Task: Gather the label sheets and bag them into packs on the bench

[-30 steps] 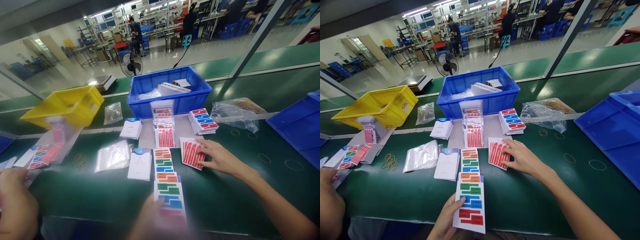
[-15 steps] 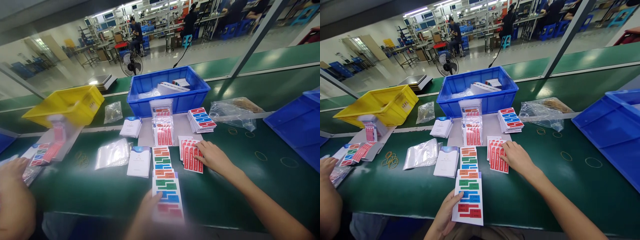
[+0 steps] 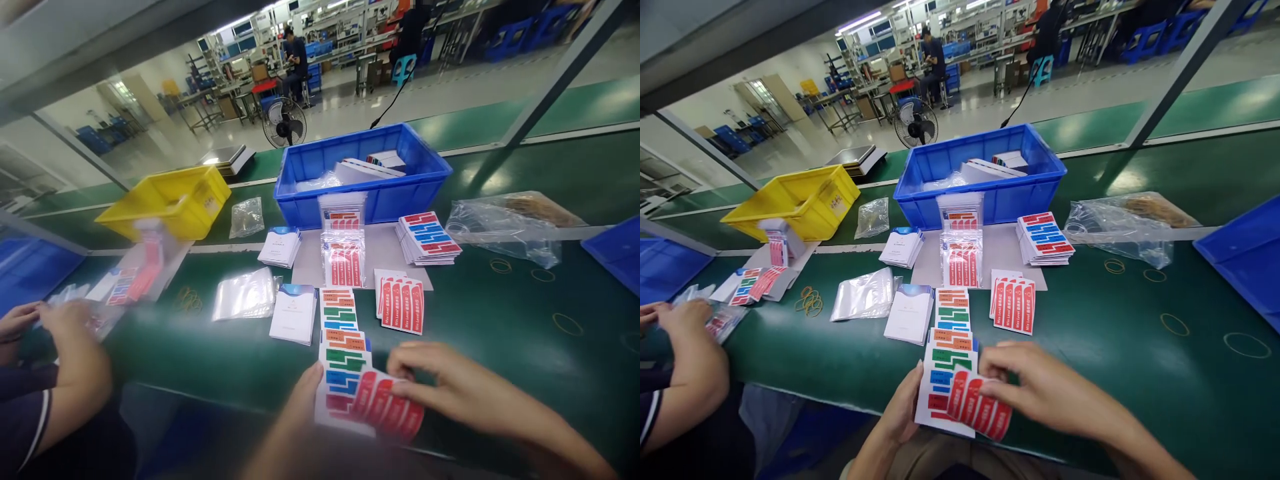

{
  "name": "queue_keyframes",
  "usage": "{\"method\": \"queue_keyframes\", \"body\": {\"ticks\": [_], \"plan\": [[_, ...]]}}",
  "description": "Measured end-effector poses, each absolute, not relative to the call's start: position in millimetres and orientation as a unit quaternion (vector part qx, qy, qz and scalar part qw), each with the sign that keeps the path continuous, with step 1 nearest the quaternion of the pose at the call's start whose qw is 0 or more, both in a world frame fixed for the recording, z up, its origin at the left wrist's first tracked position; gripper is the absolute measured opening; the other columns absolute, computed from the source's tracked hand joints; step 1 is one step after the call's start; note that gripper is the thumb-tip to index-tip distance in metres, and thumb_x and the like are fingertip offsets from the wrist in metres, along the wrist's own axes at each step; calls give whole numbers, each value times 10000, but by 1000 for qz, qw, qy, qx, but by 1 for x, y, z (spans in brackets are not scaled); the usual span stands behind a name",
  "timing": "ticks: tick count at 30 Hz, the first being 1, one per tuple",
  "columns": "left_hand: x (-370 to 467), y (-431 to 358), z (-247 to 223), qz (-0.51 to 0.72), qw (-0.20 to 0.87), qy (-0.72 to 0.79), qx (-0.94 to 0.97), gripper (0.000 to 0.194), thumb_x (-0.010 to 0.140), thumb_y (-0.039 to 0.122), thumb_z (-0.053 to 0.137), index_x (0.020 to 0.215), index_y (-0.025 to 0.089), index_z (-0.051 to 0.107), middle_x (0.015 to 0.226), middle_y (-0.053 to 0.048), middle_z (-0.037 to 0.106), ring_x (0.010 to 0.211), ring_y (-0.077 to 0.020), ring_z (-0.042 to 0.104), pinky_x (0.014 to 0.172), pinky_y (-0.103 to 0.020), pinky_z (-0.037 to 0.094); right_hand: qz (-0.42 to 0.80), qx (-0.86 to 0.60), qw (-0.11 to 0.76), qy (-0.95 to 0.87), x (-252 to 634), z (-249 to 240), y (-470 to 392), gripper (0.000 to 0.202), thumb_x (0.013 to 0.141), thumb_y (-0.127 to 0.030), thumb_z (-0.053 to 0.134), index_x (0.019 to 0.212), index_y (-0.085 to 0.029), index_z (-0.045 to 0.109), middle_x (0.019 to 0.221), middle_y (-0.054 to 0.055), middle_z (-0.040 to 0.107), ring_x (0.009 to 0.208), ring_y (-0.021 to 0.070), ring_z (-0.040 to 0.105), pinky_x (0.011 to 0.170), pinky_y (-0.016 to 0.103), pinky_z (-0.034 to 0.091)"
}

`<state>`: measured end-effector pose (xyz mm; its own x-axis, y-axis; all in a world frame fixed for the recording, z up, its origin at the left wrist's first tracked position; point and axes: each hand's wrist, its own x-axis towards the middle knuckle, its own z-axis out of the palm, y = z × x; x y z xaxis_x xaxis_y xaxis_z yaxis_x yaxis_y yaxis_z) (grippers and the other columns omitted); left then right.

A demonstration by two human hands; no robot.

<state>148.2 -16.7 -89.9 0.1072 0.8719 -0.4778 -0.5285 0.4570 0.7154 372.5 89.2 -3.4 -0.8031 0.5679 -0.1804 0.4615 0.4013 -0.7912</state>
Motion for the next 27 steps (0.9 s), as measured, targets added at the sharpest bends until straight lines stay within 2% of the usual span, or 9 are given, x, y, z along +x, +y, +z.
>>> {"method": "queue_keyframes", "body": {"ticks": [2, 5, 8, 11, 13, 16, 19, 23, 27], "plan": [[150, -16, -88, 475, 725, 436, 240, 641, 730, 644, 687, 1105, 124, 698, 991, -137, 735, 879, -285, 675, 809, -384, 512, 398, -309, 76, -860, 352, -17, 78, 240, 977, -352, 480, 801, -227, 584, 801, 18, 631, 783, 195, 588, 721, 321, 463], [146, -13, -79, 424, 713, 445, 337, 517, 711, 438, 799, 1119, 146, 677, 915, -77, 717, 766, -197, 637, 727, -295, 485, 304, -348, 151, -874, 333, -43, 70, 220, 988, -280, 447, 813, -218, 566, 799, 35, 631, 776, 219, 579, 746, 389, 469], [139, -8, -59, 391, 643, 493, 437, 317, 840, 335, 674, 1105, 161, 676, 918, -57, 705, 756, -177, 615, 712, -271, 468, 253, -382, 250, -853, 334, -65, 64, 108, 965, -279, 481, 934, -219, 566, 928, 84, 655, 888, 266, 618, 793, 446, 504], [137, -4, -34, 302, 524, 526, 598, 291, 933, 227, 492, 1154, 212, 681, 979, -55, 722, 836, -199, 634, 771, -282, 464, 288, -389, 302, -821, 346, -82, 57, 353, 920, -332, 560, 1253, -243, 485, 1228, 130, 619, 1157, 292, 593, 943, 462, 519], [139, -2, -24, 222, 450, 522, 689, 360, 937, 157, 429, 1192, 225, 675, 1024, -69, 734, 904, -218, 654, 830, -298, 467, 356, -386, 284, -802, 353, -93, 53, 473, 895, -360, 593, 1337, -272, 446, 1318, 110, 600, 1213, 272, 585, 991, 426, 520], [138, 2, -25, 190, 400, 491, 750, 367, 885, 168, 549, 1234, 227, 645, 1114, -70, 730, 1003, -224, 665, 906, -295, 477, 464, -395, 249, -753, 356, -110, 47, 426, 872, -399, 621, 1269, -264, 545, 1250, 86, 675, 1163, 256, 637, 987, 365, 531], [117, 14, -36, 250, 337, 549, 723, 320, 831, 281, 669, 1148, 241, 666, 1082, -31, 739, 972, -191, 675, 885, -267, 500, 544, -393, 230, -705, 350, -120, 42, 286, 879, -429, 607, 1085, -245, 681, 1089, 67, 750, 1043, 245, 699, 916, 295, 563], [61, 45, -56, 215, 112, 786, 568, 233, 921, 361, 517, 1027, 204, 655, 969, -72, 717, 884, -208, 663, 791, -315, 508, 589, -375, 245, -673, 346, -121, 39, 247, 883, -442, 596, 884, -257, 758, 986, 51, 778, 940, 234, 731, 859, 242, 574], [16, 78, -81, 158, 58, 845, 508, 225, 899, 323, 532, 1013, 148, 616, 1028, -136, 663, 913, -265, 645, 748, -357, 477, 583, -352, 315, -661, 354, -127, 42, 218, 867, -428, 616, 843, -276, 771, 975, 54, 790, 918, 238, 747, 833, 236, 586]]}}
